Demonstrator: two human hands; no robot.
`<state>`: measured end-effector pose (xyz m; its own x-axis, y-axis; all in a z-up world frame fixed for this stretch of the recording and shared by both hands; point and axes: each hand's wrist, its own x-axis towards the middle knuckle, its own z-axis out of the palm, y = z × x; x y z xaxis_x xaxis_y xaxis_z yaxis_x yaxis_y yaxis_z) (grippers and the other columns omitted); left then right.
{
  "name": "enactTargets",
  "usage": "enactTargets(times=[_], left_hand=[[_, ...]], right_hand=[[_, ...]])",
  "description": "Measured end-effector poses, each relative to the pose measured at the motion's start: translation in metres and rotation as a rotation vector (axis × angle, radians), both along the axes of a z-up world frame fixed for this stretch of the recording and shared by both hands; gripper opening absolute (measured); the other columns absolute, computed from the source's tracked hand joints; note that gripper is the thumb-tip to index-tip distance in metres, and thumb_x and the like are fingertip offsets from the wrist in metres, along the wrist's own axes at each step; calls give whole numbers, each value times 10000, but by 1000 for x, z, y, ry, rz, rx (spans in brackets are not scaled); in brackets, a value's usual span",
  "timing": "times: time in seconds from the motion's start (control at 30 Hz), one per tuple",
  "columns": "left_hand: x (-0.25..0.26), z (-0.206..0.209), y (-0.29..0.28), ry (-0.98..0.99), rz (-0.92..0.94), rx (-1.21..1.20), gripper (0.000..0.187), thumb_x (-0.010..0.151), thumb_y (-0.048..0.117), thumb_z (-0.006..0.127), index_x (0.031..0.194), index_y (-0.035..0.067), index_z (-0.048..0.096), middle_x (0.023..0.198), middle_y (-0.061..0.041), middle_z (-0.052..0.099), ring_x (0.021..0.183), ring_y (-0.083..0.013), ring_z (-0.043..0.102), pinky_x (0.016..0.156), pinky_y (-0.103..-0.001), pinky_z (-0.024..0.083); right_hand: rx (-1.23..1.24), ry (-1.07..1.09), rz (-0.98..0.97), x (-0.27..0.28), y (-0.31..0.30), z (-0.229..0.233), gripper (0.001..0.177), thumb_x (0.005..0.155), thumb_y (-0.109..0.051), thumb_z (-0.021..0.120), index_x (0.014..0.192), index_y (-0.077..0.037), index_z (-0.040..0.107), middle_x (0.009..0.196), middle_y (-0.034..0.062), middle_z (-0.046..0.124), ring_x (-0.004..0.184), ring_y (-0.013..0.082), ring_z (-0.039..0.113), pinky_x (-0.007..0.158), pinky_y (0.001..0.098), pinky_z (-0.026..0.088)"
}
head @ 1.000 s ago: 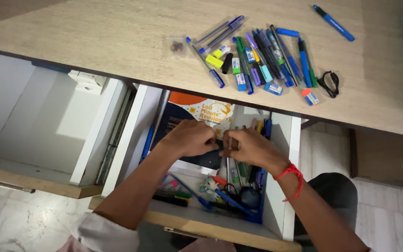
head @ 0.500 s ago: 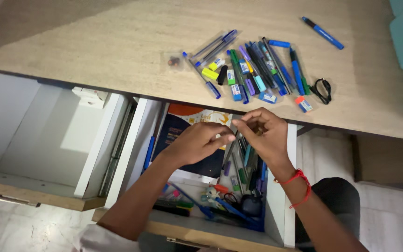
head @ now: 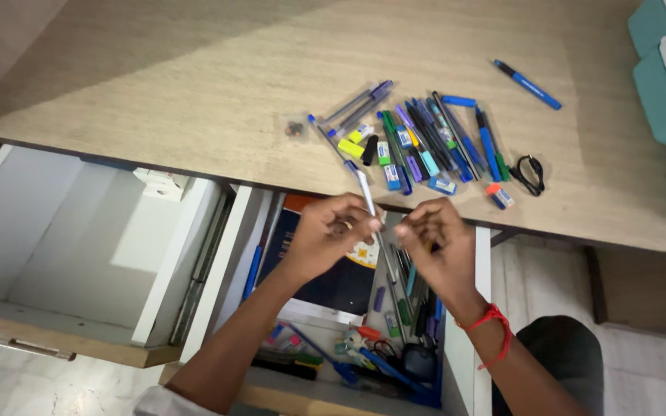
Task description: The person removes various office supplies from an open drawer and places them on the desk surface. They handle pens, highlighters, a stapler, and small containers, arranging them in a loose pile on the desk.
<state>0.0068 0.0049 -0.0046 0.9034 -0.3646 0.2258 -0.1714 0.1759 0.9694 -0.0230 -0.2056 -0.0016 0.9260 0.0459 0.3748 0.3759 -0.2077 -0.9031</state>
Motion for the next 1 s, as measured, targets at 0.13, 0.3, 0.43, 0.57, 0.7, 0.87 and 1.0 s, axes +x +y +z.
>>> enactTargets(times=[0.13, 0.3, 0.43, 0.57, 0.7, 0.87, 1.0], left_hand=[[11, 2, 14, 81, 96, -205, 259, 1005, 206, 695, 1180, 21, 650, 1000, -103, 786, 848, -114, 729, 638, -251, 543], [18, 5, 21, 164, 205, -330, 321, 996, 232, 694, 1244, 45, 612, 1057, -158, 785, 905, -182, 753, 704, -289, 582], [16, 9, 20, 207, 224, -323, 325, 996, 251, 681, 1231, 40, 602, 1052, -157, 779, 917, -198, 778, 699, -289, 587], [14, 12, 17, 199, 218, -288, 303, 984, 260, 672, 1202, 55, 627, 971, -130, 777, 792, -171, 770, 631, -268, 559], [13, 12, 16, 227, 202, -229, 269, 993, 293, 656, 1096, 48, 691, 722, -73, 694, 501, -84, 587, 450, -230, 396], [13, 8, 13, 196, 137, -147, 227, 984, 249, 673, 966, 24, 693, 669, -46, 652, 460, -51, 495, 418, -218, 318], [16, 3, 9, 136, 134, -135, 154, 990, 174, 672, 954, 26, 695, 657, -31, 636, 465, -15, 439, 415, -205, 294]], right_hand=[[-93, 26, 8, -2, 9, 2, 327, 818, -100, 860, 1010, -31, 604, 815, 19, 725, 639, 23, 581, 530, 185, 439], [-149, -101, 6, -4, 10, 5, 226, 871, -61, 822, 1051, -19, 692, 901, 22, 779, 718, 22, 669, 586, 180, 505], [-138, -169, -145, -7, 8, 9, 194, 891, 0, 792, 1076, 5, 732, 864, 49, 764, 736, 40, 693, 649, 194, 538], [-160, -359, -295, -8, 9, 10, 193, 887, 50, 798, 1070, 32, 740, 903, 95, 744, 745, 99, 668, 681, 227, 525], [-169, -514, -501, -1, 0, 12, 169, 924, 53, 785, 1072, 7, 716, 1057, 132, 716, 979, 169, 706, 851, 268, 569], [-172, -373, -782, 9, -12, 11, 140, 993, -19, 810, 1120, -21, 751, 1047, 95, 717, 967, 152, 585, 822, 293, 472], [-184, -293, -834, 14, -17, 11, 132, 989, -68, 825, 1116, -51, 792, 956, 44, 709, 861, 126, 487, 707, 283, 416]])
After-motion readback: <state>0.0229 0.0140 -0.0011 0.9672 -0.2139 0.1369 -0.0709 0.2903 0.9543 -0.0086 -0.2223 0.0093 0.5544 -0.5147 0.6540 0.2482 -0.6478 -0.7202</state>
